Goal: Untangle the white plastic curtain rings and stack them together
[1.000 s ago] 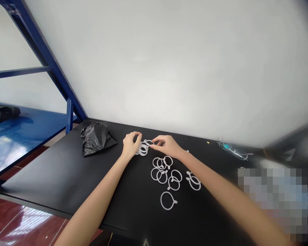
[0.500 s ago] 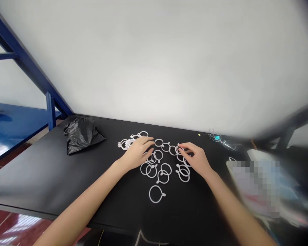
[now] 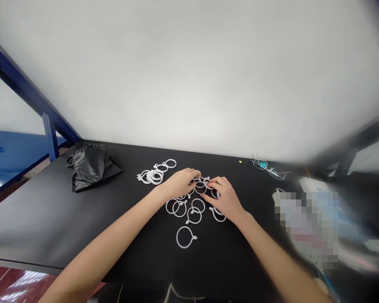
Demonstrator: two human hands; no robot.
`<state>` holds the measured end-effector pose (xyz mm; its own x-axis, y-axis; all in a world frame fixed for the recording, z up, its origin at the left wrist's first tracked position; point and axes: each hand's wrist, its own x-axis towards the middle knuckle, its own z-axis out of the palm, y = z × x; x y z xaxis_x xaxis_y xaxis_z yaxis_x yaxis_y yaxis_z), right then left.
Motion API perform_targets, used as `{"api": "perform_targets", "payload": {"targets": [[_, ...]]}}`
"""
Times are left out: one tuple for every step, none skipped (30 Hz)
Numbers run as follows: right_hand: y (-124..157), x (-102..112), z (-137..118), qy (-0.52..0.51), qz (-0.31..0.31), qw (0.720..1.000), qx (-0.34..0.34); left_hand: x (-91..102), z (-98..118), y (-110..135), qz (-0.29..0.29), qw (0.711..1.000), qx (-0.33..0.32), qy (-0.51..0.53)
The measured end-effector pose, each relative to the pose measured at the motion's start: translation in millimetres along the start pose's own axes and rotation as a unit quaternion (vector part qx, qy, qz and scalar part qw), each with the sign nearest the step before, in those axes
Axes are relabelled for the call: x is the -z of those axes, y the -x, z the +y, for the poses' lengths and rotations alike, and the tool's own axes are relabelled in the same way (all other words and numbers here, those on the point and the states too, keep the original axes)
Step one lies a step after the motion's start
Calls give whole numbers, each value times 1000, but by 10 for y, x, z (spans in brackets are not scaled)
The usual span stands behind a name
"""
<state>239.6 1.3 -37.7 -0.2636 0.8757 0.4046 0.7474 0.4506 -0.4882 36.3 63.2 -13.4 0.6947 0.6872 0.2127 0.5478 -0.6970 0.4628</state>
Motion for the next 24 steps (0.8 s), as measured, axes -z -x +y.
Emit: {"api": "perform_targets", "payload": {"targets": [[2, -9, -6, -4, -2, 1000, -3, -13, -1, -20, 2, 1000, 1, 4], [3, -13, -10, -13, -1, 1000, -8, -25, -9, -37, 5, 1000, 2, 9], [3, -12, -12, -24, 0, 1000, -13, -36, -24, -52, 9, 1000, 3, 14], [3, -5, -14, -36, 3, 999, -17, -46, -45, -65, 13, 1000, 5, 21], [2, 7, -15, -48, 6, 999, -21, -54, -70, -74, 17, 999, 7, 29], [0, 22, -14, -57, 9, 998, -25, -59, -97, -81, 21, 999, 8, 37], [-2, 38, -11, -65, 12, 997, -29, -62, -124, -84, 26, 999, 10, 45], [-5, 54, -8, -70, 17, 997, -33, -60, -146, -85, 32, 998, 13, 54], [-8, 67, -5, -74, 25, 996, -36, -56, -162, -82, 42, 997, 18, 62], [-11, 77, -3, -77, 37, 996, -39, -49, -169, -77, 55, 996, 25, 69], [-13, 84, -4, -79, 52, 995, -42, -40, -167, -70, 69, 994, 31, 76], [-16, 87, -9, -80, 69, 993, -43, -32, -154, -60, 84, 992, 37, 83], [-18, 86, -19, -81, 85, 992, -43, -26, -132, -49, 98, 990, 40, 88], [-19, 83, -35, -81, 97, 991, -37, -24, -102, -37, 106, 989, 39, 93], [-21, 78, -53, -80, 106, 991, -24, -26, -67, -24, 109, 989, 34, 96], [-21, 73, -72, -77, 113, 991, -6, -34, -31, -10, 106, 989, 25, 99], [-22, 68, -89, -73, 120, 990, 14, -47, 6, 5, 100, 990, 14, 100], [-22, 64, -102, -67, 126, 989, 33, -65, 40, 20, 91, 991, 3, 100], [-21, 61, -109, -62, 132, 988, 47, -85, 71, 36, 82, 992, -6, 97], [-21, 61, -110, -57, 138, 987, 55, -106, 97, 52, 73, 993, -14, 95], [-21, 61, -104, -54, 141, 987, 55, -126, 118, 67, 67, 993, -19, 91], [-21, 62, -93, -51, 141, 987, 52, -143, 136, 82, 61, 994, -22, 87], [-22, 63, -81, -50, 140, 988, 49, -155, 150, 96, 53, 995, -23, 82], [-23, 62, -69, -49, 136, 988, 46, -163, 160, 107, 42, 996, -23, 77]]}}
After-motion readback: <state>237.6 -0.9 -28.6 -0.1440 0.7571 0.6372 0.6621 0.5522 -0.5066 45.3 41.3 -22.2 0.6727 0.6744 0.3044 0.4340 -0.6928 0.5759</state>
